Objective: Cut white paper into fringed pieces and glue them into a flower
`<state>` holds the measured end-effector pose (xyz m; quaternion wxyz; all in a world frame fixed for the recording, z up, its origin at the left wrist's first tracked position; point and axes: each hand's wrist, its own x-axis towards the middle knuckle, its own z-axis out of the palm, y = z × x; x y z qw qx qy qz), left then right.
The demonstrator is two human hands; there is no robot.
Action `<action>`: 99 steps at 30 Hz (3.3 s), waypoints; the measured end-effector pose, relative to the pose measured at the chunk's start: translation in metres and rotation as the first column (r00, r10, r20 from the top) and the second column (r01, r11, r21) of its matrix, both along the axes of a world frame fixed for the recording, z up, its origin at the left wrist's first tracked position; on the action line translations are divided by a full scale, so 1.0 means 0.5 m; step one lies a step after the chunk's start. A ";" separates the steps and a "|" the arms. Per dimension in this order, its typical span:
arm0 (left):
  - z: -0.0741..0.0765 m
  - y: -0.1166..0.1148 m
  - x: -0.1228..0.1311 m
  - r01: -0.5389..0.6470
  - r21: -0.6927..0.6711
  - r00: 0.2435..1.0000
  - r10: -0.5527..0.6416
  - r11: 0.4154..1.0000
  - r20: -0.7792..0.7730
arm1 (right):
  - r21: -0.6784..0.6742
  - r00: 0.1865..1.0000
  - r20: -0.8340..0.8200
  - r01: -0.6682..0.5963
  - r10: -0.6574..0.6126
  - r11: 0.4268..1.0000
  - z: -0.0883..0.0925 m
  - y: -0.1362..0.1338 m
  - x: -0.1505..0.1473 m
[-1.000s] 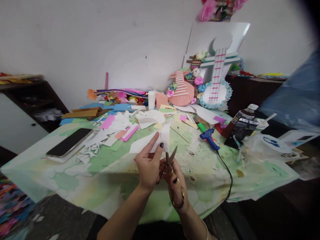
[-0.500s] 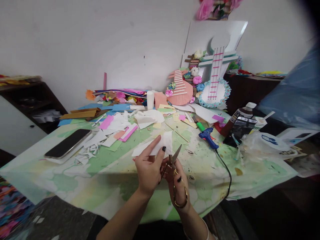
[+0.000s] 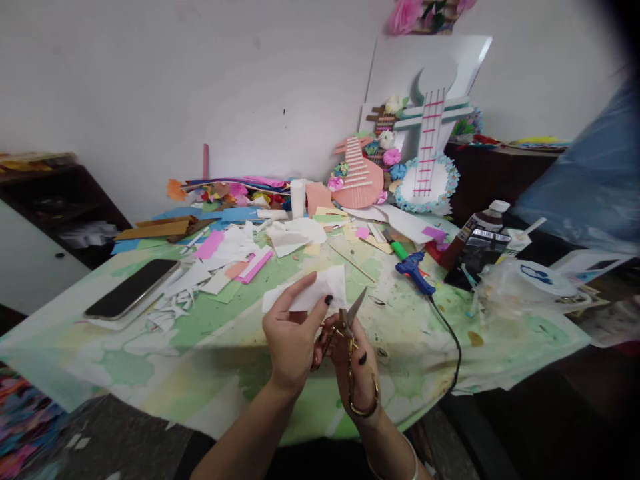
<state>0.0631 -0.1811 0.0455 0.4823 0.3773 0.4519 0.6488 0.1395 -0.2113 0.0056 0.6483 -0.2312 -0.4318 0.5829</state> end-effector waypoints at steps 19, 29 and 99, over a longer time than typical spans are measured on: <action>-0.009 -0.002 0.006 -0.136 0.082 0.989 0.130 0.987 0.076 | -0.017 0.994 -0.105 -0.036 0.034 0.999 -0.006 -0.012 -0.001; -0.011 -0.001 0.004 -0.180 0.126 0.983 0.174 0.976 0.061 | -0.027 0.995 -0.099 -0.033 0.030 0.999 -0.004 -0.016 -0.001; 0.004 -0.036 0.020 -0.054 0.001 0.966 0.052 0.999 0.253 | -0.031 0.965 -0.219 -0.156 0.146 0.987 0.003 -0.011 0.003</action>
